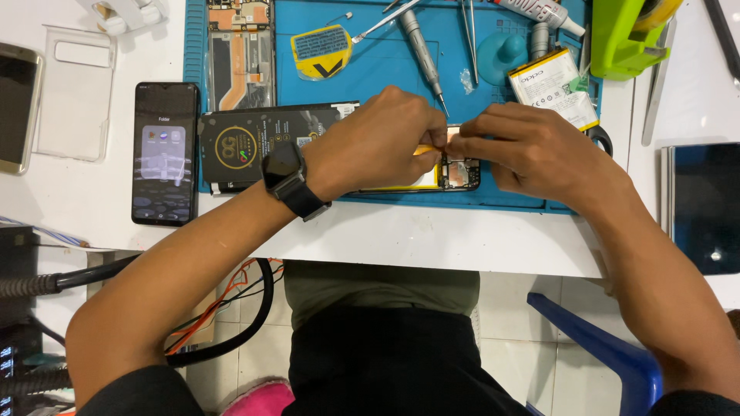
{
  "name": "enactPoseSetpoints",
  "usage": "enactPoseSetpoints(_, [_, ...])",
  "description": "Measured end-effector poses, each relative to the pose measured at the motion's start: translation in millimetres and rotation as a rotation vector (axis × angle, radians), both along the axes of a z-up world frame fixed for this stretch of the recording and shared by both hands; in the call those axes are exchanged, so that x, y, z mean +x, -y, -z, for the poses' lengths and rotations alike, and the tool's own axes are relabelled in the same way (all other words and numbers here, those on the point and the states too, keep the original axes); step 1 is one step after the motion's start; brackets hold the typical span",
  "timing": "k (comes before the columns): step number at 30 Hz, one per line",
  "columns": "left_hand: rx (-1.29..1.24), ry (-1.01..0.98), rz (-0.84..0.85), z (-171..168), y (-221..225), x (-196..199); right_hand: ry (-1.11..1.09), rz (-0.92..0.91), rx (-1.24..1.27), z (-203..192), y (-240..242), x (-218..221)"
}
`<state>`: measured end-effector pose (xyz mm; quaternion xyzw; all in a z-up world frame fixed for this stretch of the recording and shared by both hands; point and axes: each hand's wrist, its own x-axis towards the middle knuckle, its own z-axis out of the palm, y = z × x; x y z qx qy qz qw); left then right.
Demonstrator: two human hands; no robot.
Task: The person removes the old battery from a disassembled smartphone by peeling off adhesive strips and lifting the unit. They then place a new battery into the phone chassis, align it, and press it down to secure it in place.
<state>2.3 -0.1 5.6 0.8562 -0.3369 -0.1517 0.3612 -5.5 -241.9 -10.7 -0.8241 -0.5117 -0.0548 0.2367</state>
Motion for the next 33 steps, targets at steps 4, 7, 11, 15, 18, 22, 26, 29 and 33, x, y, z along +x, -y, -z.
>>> enactPoseSetpoints(4, [-0.017, -0.085, -0.032, -8, -7, -1, -0.083, 0.095, 0.058, -2, 5, -2])
enactPoseSetpoints(7, [0.078, 0.035, 0.017, 1, -12, 0, -0.106, 0.069, 0.04, -8, 8, -5])
enactPoseSetpoints(11, [0.074, 0.066, 0.052, -10, -20, 3, -0.163, 0.115, 0.012, -14, 6, -9])
enactPoseSetpoints(15, [0.003, -0.007, 0.039, -22, -27, 7, -0.212, 0.13, 0.019, -12, 3, -12])
enactPoseSetpoints(18, [0.039, -0.074, 0.027, -29, -33, 9, -0.158, 0.091, 0.044, -9, -2, -15])
enactPoseSetpoints(22, [0.067, -0.152, 0.043, -29, -37, 9, -0.132, 0.028, 0.018, -8, -2, -15])
enactPoseSetpoints(26, [0.021, -0.216, 0.033, -27, -36, 9, -0.077, 0.018, 0.005, -1, 1, -17])
enactPoseSetpoints(29, [0.083, -0.231, 0.013, -26, -33, 11, -0.041, 0.013, -0.002, 1, 3, -17])
enactPoseSetpoints(33, [0.082, -0.232, -0.024, -21, -28, 11, -0.038, 0.012, 0.01, 3, 4, -17])
